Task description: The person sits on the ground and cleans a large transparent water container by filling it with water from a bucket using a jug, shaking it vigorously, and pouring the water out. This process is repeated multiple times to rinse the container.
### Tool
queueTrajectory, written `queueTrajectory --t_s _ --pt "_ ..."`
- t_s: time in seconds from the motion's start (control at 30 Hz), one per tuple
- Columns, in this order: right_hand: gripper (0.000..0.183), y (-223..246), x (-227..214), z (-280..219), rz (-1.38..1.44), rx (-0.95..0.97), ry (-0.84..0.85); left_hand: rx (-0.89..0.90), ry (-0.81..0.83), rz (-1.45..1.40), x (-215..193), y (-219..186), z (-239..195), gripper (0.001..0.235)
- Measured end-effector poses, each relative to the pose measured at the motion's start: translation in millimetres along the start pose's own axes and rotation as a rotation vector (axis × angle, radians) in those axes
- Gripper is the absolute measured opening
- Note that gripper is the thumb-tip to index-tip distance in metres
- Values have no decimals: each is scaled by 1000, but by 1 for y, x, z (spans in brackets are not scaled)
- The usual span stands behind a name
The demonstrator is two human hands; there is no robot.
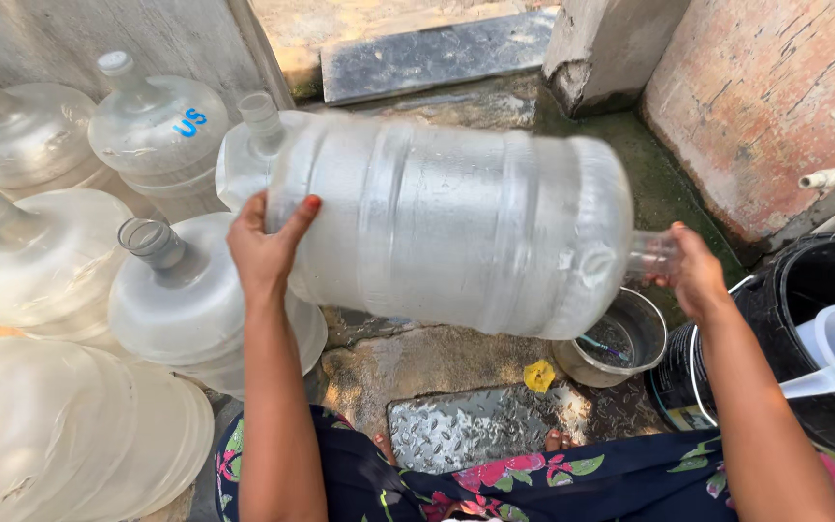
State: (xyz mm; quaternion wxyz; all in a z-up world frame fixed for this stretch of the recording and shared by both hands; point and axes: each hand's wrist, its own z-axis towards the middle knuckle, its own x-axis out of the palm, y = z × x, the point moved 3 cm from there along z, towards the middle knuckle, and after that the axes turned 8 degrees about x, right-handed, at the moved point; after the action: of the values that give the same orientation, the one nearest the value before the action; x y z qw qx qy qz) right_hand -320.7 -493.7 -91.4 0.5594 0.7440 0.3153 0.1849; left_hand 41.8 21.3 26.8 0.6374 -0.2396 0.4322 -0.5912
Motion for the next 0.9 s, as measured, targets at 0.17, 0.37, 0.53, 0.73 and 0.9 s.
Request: queueTrajectory --t_s 0.17,0.37,0.53,0.73,0.9 --pt "25 82 -9 -62 706 -412 287 171 -129 -938 -31 -76 -7 68" --pt "29 20 -23 -38 587 -300 -16 507 -14 -167 -27 -178 -56 88" --pt "37 -54 -46 19 332 48 -106 -109 152 276 13 -77 -27 102" --pt "40 -137 -10 14 100 537 -190 -485 500 523 79 84 -40 126" --pt "49 -89 -25 15 356 362 -147 -267 275 360 52 7 -1 112"
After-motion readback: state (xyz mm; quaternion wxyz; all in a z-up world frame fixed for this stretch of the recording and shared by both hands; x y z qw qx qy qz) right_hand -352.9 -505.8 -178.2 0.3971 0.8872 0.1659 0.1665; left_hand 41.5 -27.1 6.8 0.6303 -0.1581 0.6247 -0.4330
